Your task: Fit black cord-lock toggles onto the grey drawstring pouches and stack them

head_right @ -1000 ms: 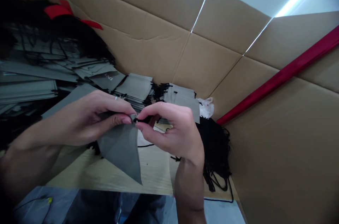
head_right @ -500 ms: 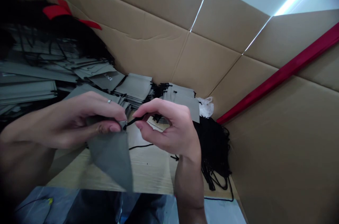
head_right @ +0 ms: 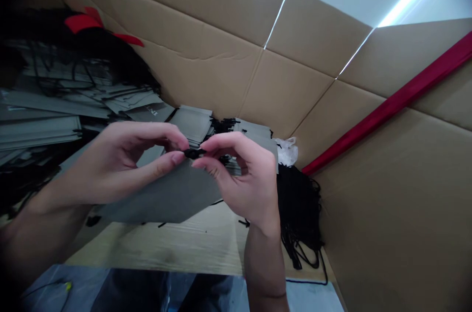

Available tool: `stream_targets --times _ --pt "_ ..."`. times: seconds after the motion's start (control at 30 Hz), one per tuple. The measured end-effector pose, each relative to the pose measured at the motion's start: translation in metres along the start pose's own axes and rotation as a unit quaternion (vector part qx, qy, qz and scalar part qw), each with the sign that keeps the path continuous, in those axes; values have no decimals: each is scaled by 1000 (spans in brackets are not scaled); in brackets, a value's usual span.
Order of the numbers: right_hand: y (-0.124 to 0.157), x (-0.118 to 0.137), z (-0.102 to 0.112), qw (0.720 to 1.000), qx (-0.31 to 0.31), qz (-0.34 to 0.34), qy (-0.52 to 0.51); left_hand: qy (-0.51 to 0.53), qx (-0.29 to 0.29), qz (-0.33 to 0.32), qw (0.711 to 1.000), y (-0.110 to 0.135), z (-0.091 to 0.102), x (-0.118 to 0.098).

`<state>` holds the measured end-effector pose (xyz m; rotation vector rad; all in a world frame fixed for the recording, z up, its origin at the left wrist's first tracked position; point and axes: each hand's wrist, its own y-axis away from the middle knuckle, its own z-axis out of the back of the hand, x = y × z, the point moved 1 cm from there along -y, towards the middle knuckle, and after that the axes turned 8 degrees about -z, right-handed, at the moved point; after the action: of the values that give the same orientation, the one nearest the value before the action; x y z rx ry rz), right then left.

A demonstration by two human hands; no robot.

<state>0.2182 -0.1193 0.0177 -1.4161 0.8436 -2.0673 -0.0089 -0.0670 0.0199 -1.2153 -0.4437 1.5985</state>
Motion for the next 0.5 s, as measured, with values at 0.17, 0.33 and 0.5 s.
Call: stream_targets --times 0.17,0.33,0.5 --pt "-1 5 1 1000 -6 -13 17 -8 10 -13 1000 1 0 -1" --pt "-1 4 0 1000 -3 -7 -6 -68 20 -75 995 2 -2 1" --pt "-1 4 1 1000 -2 10 10 -71 11 -81 994 1 -3 3"
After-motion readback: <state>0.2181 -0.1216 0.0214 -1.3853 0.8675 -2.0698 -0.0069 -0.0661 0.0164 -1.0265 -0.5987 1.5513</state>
